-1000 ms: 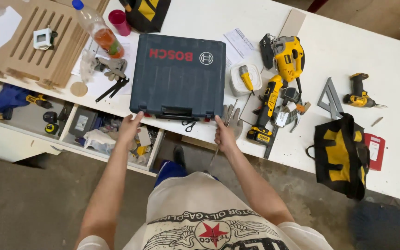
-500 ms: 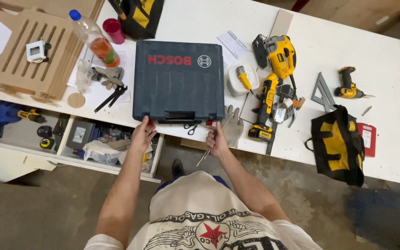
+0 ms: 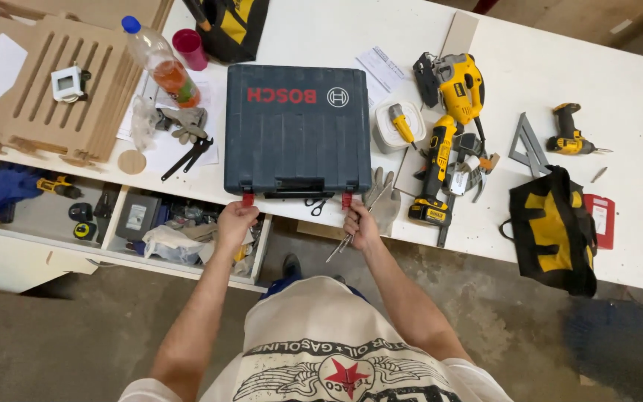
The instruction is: The person organizes tools on a white workbench, handling a black tool pouch, a Bosch toolbox, and various power tools. They remove a screwdriver from the pouch, open the toolbox to retrieve a jigsaw and drill bits, and place the items on the table.
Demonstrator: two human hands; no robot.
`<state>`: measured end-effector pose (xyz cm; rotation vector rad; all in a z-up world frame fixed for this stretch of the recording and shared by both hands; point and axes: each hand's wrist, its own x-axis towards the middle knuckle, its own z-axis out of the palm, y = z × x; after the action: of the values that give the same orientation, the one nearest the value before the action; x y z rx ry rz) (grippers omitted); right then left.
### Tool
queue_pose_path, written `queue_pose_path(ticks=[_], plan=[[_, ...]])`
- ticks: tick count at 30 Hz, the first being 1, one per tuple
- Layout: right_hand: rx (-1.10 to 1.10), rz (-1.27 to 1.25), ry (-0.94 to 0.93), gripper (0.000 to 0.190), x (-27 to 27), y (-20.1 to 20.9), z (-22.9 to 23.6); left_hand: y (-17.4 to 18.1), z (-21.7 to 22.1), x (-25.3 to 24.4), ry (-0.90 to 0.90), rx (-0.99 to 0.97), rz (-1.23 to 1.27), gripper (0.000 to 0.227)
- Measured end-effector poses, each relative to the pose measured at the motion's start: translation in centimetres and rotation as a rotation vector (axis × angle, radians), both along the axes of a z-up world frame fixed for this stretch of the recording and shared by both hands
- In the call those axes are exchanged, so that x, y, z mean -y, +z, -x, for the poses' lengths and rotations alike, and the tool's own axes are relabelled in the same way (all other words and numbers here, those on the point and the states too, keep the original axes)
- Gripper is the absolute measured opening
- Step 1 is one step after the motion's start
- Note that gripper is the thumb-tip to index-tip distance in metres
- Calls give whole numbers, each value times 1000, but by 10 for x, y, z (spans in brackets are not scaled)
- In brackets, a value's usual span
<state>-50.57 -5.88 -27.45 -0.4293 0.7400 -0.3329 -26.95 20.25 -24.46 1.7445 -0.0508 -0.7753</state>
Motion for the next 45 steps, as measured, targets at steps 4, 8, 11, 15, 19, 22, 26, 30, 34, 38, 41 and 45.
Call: queue_pose_path(ticks=[4,8,11,15,19,22,26,30,34,38,41,45], plan=[[46,60,-59,16,-9,34,5,38,-12,-7,-328,538,-508,31],[-345,632,-15,25,-4,51,4,50,-21,-6,-400,1225,-576,49],[-697,1105,52,42,9,71,-2,94,-33,6,-505,1374,-475,84],[-866,1536,341,84,28,127,-7,95,-68,21,-781,1156,-492,91],[-918,1733,425,82,44,92,-3,94,-69,22,-756,1082,-475,83],[-905,1869,260,80,46,81,-1,79,-75,22,-756,1059,-502,88],[-881,1989,245,75,52,75,0,74,-78,22,-758,1036,-522,84],[-862,2007,194,72,55,63,-1,75,-77,22,-743,1026,-518,80],[-863,1929,204,72,53,69,-1,75,-74,21,-737,999,-517,80],[-883,1730,285,70,43,96,-4,72,-72,23,-723,999,-513,81],[-844,1396,287,51,29,144,2,80,-55,27,-700,1017,-518,75],[-161,380,122,18,16,180,10,166,19,46,-611,942,-262,54]])
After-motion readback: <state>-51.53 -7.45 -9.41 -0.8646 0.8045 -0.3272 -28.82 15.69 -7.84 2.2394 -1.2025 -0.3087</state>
